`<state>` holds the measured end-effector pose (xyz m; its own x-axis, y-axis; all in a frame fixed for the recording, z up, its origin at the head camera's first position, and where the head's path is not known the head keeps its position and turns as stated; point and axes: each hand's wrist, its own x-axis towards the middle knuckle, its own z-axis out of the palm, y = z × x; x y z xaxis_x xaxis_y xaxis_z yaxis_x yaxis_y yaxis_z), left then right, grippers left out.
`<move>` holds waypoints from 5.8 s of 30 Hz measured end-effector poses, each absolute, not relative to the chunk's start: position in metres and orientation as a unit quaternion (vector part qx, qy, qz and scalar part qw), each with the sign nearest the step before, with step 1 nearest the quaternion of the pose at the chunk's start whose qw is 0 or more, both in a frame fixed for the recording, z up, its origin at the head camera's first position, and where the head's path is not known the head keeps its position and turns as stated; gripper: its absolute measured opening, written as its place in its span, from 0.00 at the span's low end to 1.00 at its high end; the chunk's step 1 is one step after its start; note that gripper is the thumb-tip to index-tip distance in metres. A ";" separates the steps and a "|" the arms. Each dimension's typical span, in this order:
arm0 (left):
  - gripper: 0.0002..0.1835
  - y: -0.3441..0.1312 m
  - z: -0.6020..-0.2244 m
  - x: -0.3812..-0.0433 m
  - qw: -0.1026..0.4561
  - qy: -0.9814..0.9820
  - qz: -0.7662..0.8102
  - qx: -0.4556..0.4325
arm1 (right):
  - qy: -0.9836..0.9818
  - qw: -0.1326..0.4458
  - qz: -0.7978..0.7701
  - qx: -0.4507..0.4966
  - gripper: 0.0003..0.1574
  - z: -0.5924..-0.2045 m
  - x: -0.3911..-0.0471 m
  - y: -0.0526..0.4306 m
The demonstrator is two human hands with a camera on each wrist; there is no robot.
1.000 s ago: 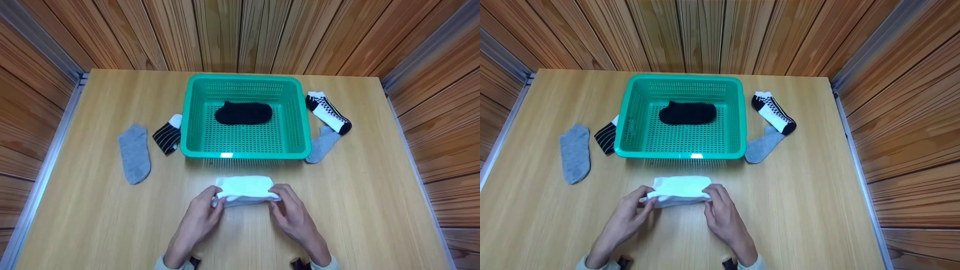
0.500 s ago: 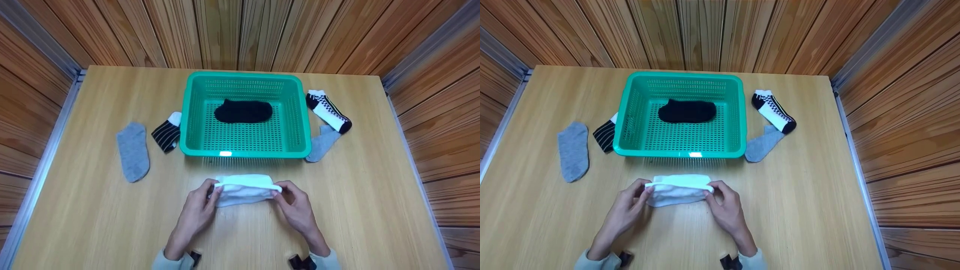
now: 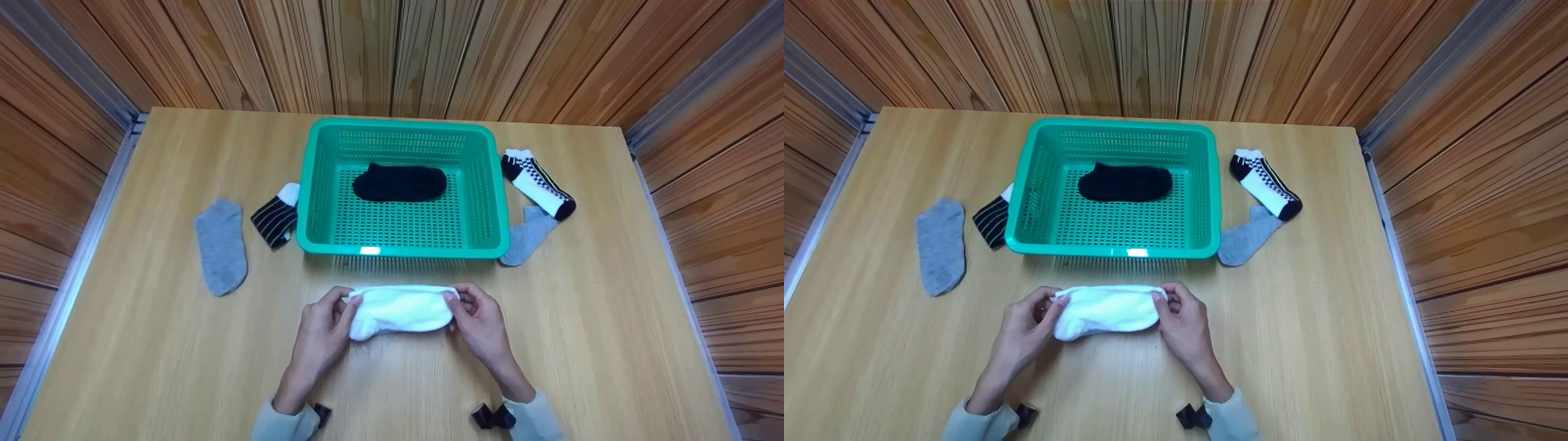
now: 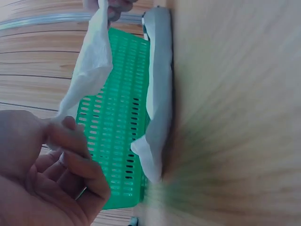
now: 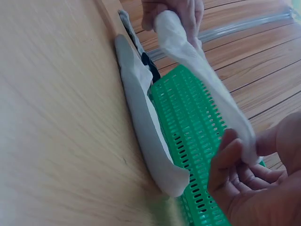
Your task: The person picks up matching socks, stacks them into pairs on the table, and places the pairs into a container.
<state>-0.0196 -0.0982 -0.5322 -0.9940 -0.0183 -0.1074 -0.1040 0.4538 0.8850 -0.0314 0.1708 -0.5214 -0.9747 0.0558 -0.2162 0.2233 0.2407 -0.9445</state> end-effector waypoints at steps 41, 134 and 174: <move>0.12 -0.101 -0.537 -0.033 0.158 0.898 0.403 -0.084 | 0.930 0.075 -0.351 0.078 0.12 -0.531 -0.051 0.164; 0.18 -0.140 -0.452 -0.115 0.253 0.749 0.610 0.056 | 0.700 0.258 -0.666 -0.001 0.20 -0.436 -0.116 0.215; 0.25 -0.113 -0.441 -0.287 0.318 0.887 0.309 0.131 | 0.826 0.353 -0.439 -0.021 0.20 -0.432 -0.300 0.178</move>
